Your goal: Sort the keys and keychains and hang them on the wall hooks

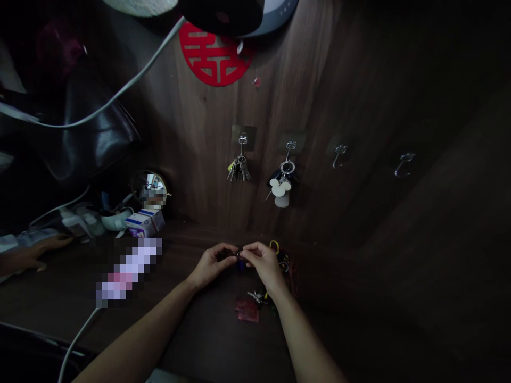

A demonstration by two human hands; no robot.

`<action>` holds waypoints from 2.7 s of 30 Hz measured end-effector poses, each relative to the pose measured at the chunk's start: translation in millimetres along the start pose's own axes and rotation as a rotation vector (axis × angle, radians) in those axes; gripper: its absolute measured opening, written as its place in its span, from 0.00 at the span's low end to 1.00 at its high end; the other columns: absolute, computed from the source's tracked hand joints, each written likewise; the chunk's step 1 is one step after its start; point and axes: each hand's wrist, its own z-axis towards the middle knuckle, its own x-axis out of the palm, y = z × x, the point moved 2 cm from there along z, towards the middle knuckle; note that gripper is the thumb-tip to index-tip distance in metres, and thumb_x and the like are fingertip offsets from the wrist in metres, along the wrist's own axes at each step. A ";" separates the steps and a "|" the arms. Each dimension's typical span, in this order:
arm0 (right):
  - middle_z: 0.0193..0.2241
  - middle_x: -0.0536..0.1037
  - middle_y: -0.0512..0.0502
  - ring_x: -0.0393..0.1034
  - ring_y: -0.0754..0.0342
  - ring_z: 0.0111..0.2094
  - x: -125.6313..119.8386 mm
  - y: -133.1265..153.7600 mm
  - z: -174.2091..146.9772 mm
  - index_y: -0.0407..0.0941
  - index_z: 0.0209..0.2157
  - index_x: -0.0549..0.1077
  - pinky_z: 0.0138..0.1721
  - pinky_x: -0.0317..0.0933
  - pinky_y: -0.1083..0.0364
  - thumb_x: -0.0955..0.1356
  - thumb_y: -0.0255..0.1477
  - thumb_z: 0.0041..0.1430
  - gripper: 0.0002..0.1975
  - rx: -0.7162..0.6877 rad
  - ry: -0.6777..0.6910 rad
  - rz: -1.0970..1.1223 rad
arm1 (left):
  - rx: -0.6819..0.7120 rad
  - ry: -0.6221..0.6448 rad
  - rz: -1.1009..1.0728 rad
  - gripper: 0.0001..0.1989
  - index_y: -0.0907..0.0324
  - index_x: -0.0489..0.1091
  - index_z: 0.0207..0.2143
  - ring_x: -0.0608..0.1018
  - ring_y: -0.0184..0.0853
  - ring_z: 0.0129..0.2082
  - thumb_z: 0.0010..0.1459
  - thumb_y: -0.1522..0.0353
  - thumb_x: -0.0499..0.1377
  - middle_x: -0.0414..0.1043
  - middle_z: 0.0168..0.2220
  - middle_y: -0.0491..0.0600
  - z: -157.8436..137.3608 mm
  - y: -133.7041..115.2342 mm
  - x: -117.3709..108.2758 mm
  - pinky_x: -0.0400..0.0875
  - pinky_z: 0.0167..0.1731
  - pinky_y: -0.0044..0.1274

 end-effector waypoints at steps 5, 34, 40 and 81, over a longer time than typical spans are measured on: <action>0.21 0.76 0.50 0.71 0.56 0.25 6.3 1.2 -2.6 0.43 0.26 0.73 0.22 0.61 0.60 0.73 0.36 0.39 0.14 -0.040 0.026 -0.014 | -0.027 0.019 0.006 0.12 0.61 0.72 0.32 0.74 0.35 0.35 0.51 0.61 0.60 0.75 0.32 0.49 1.2 1.3 0.6 0.66 0.38 0.24; 0.22 0.74 0.51 0.71 0.56 0.24 19.1 2.1 -4.0 0.44 0.26 0.72 0.25 0.63 0.58 0.70 0.38 0.47 0.11 -0.203 0.107 -0.065 | -0.088 -0.051 -0.072 0.14 0.61 0.68 0.25 0.69 0.29 0.27 0.51 0.58 0.58 0.68 0.24 0.43 4.6 6.8 -2.2 0.62 0.31 0.20; 0.22 0.73 0.51 0.69 0.57 0.26 -4.6 13.7 0.9 0.45 0.27 0.71 0.22 0.60 0.61 0.71 0.38 0.46 0.11 -0.275 -0.104 -0.044 | -0.148 -0.069 -0.082 0.17 0.61 0.68 0.27 0.69 0.29 0.26 0.53 0.56 0.55 0.69 0.24 0.45 4.5 6.6 -2.0 0.63 0.29 0.20; 0.18 0.73 0.51 0.70 0.56 0.23 -140.3 191.8 70.5 0.41 0.23 0.69 0.19 0.59 0.60 0.68 0.25 0.43 0.03 -0.674 -0.833 -0.044 | -0.141 -0.027 0.041 0.20 0.60 0.68 0.24 0.71 0.32 0.27 0.52 0.52 0.54 0.70 0.24 0.46 5.1 7.0 0.3 0.63 0.30 0.20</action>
